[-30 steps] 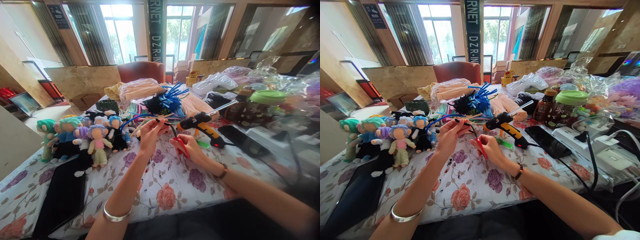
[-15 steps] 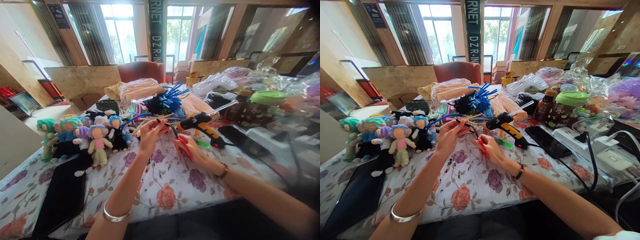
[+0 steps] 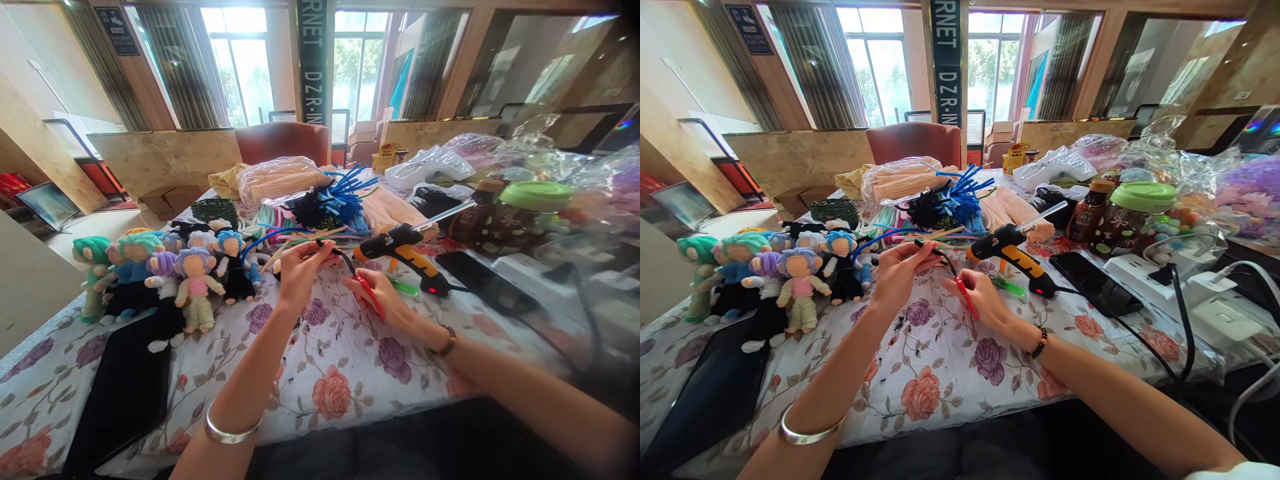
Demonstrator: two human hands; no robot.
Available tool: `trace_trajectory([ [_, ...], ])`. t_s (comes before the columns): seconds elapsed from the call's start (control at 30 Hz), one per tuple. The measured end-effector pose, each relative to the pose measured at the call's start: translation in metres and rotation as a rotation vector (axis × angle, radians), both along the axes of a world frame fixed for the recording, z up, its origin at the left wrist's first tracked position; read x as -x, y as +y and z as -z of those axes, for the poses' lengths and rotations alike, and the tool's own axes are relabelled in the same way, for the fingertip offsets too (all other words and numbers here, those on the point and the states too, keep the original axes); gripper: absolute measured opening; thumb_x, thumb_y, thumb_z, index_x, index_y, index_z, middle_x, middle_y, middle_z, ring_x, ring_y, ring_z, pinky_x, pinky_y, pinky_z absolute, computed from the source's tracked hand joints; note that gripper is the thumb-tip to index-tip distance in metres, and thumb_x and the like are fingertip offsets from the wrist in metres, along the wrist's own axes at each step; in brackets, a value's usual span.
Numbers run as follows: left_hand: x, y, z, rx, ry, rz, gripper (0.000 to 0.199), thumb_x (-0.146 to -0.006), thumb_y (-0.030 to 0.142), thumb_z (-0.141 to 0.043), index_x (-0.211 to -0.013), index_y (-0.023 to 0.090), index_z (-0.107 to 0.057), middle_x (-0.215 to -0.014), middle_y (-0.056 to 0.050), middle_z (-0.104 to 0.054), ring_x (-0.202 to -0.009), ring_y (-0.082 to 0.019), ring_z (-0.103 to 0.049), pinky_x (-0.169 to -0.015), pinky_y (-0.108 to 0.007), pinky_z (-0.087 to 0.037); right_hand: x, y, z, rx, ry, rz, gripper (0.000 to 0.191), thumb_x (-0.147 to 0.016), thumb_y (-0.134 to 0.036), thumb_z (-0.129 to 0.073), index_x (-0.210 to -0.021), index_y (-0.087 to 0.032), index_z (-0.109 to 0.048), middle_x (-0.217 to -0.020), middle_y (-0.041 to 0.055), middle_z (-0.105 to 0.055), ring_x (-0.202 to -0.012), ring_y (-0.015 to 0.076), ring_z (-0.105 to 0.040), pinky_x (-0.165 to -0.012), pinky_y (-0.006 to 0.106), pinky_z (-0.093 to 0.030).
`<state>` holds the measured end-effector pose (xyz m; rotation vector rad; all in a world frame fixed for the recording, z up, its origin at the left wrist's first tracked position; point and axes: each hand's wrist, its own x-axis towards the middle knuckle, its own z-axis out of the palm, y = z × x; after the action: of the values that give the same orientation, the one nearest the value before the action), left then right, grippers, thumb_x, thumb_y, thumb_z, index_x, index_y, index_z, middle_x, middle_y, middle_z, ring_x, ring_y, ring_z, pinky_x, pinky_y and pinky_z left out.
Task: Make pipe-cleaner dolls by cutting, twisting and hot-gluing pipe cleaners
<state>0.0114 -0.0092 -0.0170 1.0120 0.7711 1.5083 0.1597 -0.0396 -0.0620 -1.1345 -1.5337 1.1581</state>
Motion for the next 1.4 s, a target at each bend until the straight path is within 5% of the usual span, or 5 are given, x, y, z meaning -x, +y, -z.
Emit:
trace_trajectory([
  [1.07,-0.0024,-0.0026,0.0015,-0.013,0.05,0.017,0.03,-0.052,0.033,-0.083,-0.067,0.011,-0.07,-0.067,-0.003,-0.069,-0.059,-0.015,-0.067,-0.073,-0.033,-0.057,-0.0045,0.0047,0.0035,-0.056,-0.151,0.065,0.049,-0.073,-0.06,-0.061,-0.06,-0.021,-0.034,-0.046,-0.0066,-0.039,-0.041,0.0071,-0.034,-0.039,0.022,-0.024],
  [1.4,-0.0002,-0.0003,-0.002,-0.028,0.026,0.029,0.03,-0.051,0.034,-0.083,-0.066,0.012,-0.07,-0.069,-0.003,-0.069,-0.06,-0.014,-0.066,-0.071,-0.031,-0.056,0.001,0.0012,-0.001,-0.02,0.04,0.058,0.047,-0.073,-0.062,-0.059,-0.065,-0.022,-0.037,-0.051,-0.0065,-0.041,-0.043,0.0088,-0.039,-0.04,0.023,-0.029],
])
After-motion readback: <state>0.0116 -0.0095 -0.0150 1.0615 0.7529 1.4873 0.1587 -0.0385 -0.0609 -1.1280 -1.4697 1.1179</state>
